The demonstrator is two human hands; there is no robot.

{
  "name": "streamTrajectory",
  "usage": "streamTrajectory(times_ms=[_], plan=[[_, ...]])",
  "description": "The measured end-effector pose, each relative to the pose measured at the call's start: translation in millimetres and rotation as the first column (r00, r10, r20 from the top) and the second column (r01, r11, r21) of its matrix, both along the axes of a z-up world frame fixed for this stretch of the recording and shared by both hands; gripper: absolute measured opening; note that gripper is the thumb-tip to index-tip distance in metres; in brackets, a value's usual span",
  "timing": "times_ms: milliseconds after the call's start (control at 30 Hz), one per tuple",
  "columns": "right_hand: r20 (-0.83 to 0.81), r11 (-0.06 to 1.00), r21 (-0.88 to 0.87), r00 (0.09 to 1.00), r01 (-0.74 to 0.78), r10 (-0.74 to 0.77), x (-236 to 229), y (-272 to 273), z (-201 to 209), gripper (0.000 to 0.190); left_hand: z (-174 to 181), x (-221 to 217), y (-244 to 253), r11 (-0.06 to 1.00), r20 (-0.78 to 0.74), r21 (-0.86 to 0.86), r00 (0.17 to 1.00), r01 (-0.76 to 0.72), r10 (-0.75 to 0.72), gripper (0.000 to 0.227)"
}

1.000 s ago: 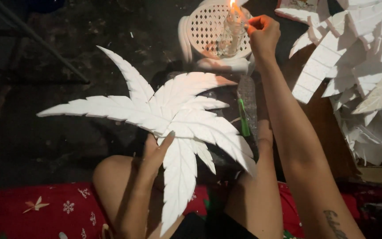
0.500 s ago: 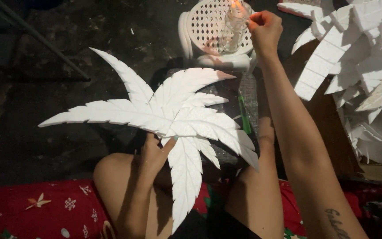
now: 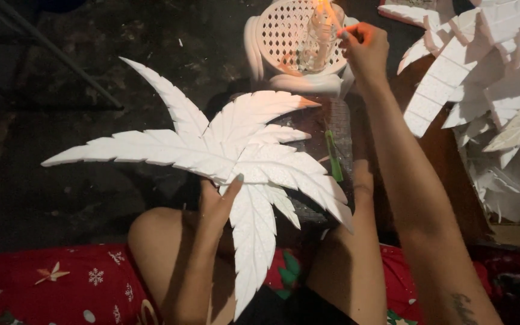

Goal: Assembling a large decorative foam leaf by attaching individual foam segments together.

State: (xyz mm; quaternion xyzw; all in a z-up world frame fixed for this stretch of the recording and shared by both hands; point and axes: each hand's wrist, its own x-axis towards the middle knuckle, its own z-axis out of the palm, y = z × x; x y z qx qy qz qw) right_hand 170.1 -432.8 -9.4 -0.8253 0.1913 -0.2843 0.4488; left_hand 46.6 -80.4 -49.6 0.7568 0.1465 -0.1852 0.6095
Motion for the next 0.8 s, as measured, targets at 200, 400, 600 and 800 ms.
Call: streamTrajectory(times_ms=[200,400,600,800], plan=[[0.048,0.970,-0.154,0.979,-0.189,0.198,-75,-8,12,0.013,-46,12,0,0.954,0.084,-0.276,0.986,-0.116,0.144,0.049],[0.062,0.938,0.141,0.949,-0.316,0.310,-141,-28,-37,0.022,-31,16,9,0.885,-0.180,-0.393,0.965,-0.250,0.193,0.038],[0.030,0.928,0.020,0.928,-0.373,0.372,-175,65,4,0.016,-46,22,12,0.712,-0.370,-0.636,0.927,-0.299,0.058,0.035],[0.177,0.827,0.037,0.818,-0.561,0.547,-153,106,52,0.010,19,9,10,0.630,-0.477,-0.659,0.876,-0.410,0.071,0.025]])
